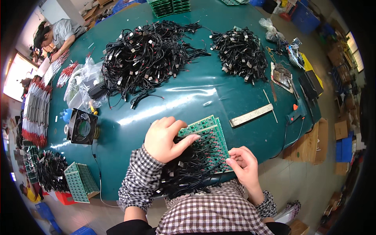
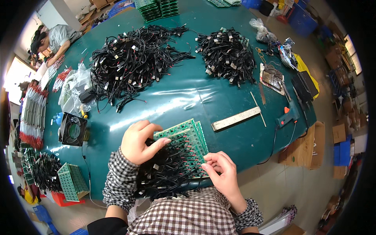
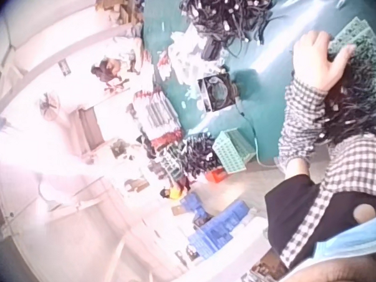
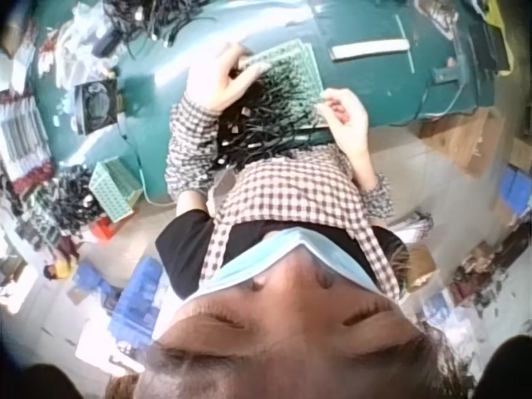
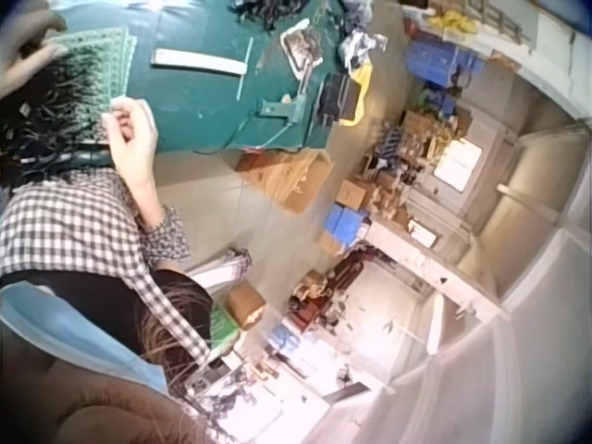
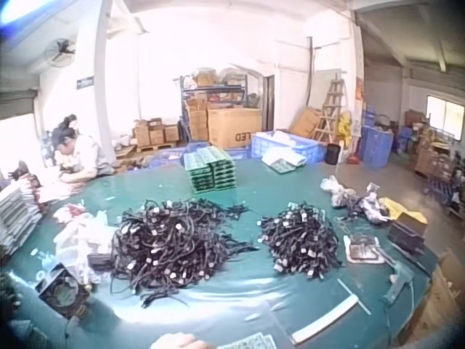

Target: The person solders cables onto circuit boards using a soldering tool, stacks the completed boards aside, positions a new board with a wooden bar, and solders cables onto it.

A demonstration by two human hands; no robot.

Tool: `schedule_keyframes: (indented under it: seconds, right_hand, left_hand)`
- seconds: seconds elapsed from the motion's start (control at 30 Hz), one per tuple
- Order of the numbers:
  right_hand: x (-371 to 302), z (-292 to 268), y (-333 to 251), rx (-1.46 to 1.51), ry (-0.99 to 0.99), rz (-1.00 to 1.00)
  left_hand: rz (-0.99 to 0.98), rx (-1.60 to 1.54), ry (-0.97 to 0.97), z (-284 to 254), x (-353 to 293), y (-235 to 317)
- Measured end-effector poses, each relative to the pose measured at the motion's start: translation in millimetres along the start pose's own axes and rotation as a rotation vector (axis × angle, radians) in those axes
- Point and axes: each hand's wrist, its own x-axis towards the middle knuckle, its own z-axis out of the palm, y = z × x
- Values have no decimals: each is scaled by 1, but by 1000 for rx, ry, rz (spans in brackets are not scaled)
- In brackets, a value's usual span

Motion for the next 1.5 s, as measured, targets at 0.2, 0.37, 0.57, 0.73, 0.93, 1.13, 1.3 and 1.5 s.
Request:
schedule_keyframes:
  seconds: [0.2, 0.37, 0.57, 0.73, 0.93, 1.13, 1.3, 1.5]
  right_hand:
    - [19, 9, -31, -28, -61, -74]
    - [43, 24, -18, 284, -41, 9]
    - [18, 46, 11, 711, -188, 261]
    - [11, 69, 20, 226, -114, 205]
    - [14, 78, 0, 228, -95, 76]
    - [10, 88, 3, 348, -83, 122]
    - [18, 98, -6, 468, -98, 146]
    - [27, 106, -63, 667, -206, 255]
  left_hand:
    - [75, -403, -158, -3, -2, -28]
    - [-246, -552, -66, 6, -13, -43]
    - [-332, -708, 70, 5, -23, -52]
    - [-368, -417, 80, -13, -29, -37]
    - [-12, -370, -230, -63, -54, -77]
    - [-6, -652, -176, -34, -74, -108]
    - [-107, -827, -265, -60, -89, -78]
    - [-443, -1073, 32, -72, -120, -53]
